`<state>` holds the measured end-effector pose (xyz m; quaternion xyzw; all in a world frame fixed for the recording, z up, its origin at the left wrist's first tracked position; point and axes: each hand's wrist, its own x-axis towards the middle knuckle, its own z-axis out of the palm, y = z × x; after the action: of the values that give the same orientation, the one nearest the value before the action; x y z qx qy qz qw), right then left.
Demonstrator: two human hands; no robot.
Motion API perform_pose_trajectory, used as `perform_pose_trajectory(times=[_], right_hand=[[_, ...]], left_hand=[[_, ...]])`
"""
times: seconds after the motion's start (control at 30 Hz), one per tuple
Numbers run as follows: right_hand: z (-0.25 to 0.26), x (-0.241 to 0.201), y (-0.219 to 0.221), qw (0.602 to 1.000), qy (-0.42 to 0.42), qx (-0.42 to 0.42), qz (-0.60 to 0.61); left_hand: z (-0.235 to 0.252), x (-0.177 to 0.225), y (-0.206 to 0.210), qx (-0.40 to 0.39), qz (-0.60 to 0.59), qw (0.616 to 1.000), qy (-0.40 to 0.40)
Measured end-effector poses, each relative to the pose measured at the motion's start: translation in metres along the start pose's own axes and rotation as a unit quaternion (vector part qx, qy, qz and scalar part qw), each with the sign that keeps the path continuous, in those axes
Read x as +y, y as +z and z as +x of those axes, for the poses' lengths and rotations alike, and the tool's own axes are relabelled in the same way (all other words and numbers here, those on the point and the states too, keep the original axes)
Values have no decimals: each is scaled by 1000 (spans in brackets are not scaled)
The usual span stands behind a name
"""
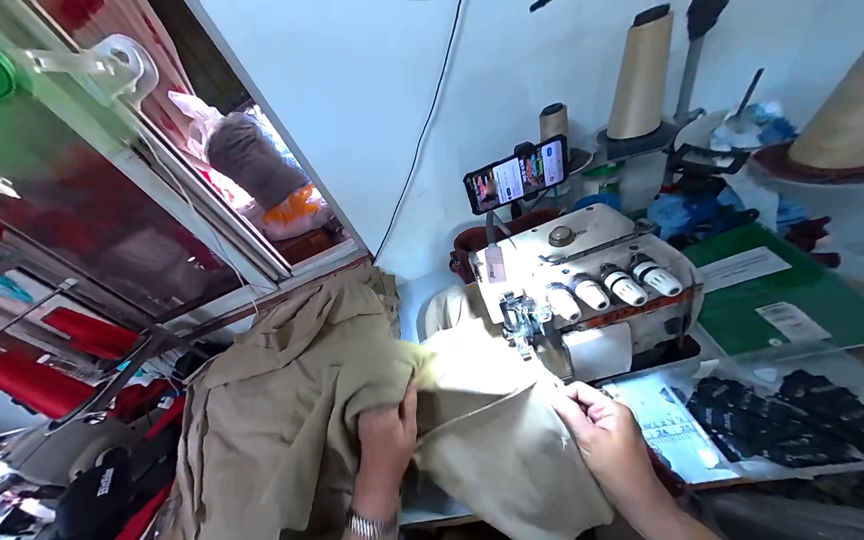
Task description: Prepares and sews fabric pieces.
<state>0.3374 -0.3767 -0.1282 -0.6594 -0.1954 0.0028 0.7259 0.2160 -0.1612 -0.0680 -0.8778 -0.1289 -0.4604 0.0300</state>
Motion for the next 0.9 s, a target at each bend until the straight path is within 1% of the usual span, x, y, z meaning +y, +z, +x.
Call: perform_pose_trajectory(times=[0.03, 0.07, 0.1, 0.13, 0.2, 0.27, 0.3, 0.37, 0.43, 0.47, 0.53, 0.57, 0.6, 0.67, 0.7, 0.73, 0.83, 0.9], right_hand=[[5, 2, 2, 1000, 4, 3, -1], [8, 4, 4, 1000, 7, 3, -4], [10, 4, 4, 1000, 6, 4, -10], [10, 5, 3, 1000, 4, 5, -8], [5, 6, -1, 1000, 8, 2, 20], [1, 4, -5, 999, 24, -18, 40], [2, 4, -6, 999, 38, -25, 26], [8, 4, -5, 998, 45, -38, -26], [15, 8, -4, 999, 7, -20, -40], [19, 10, -5, 999, -7, 3, -31], [25, 12, -9, 999, 11, 41, 10], [26, 13, -12, 998, 21, 44, 41], [23, 14, -17, 997, 25, 34, 62], [12, 15, -28, 997, 19, -15, 75], [4, 16, -33, 997, 12, -36, 74], [-5, 18, -38, 996, 5, -54, 72], [-26, 21, -48, 994, 24, -79, 78], [-34, 19, -50, 993, 40, -78, 83]], left_hand=[[8, -7, 7, -73, -23, 997, -15], [15, -13, 12, -153, -56, 986, -44], [18, -18, 17, -205, -90, 972, -71], [15, -20, 24, -212, -116, 967, -83], [-3, -15, 28, -172, -140, 969, -109], [-31, 2, 25, -98, -139, 971, -167], [-47, 13, 23, -57, -139, 967, -205], [-76, 37, 20, -7, -181, 937, -299], [-95, 58, 17, 11, -261, 880, -396], [-97, 68, 16, 11, -315, 836, -449], [-93, 83, 12, 5, -446, 709, -547], [-89, 88, 10, 5, -490, 655, -575], [-88, 91, 8, 4, -517, 621, -589], [-86, 94, 4, -2, -543, 581, -606], [-87, 92, 1, -7, -545, 573, -612], [-88, 89, -2, -7, -541, 581, -608], [-86, 75, -14, 11, -499, 642, -582], [-83, 65, -19, 12, -493, 658, -569]])
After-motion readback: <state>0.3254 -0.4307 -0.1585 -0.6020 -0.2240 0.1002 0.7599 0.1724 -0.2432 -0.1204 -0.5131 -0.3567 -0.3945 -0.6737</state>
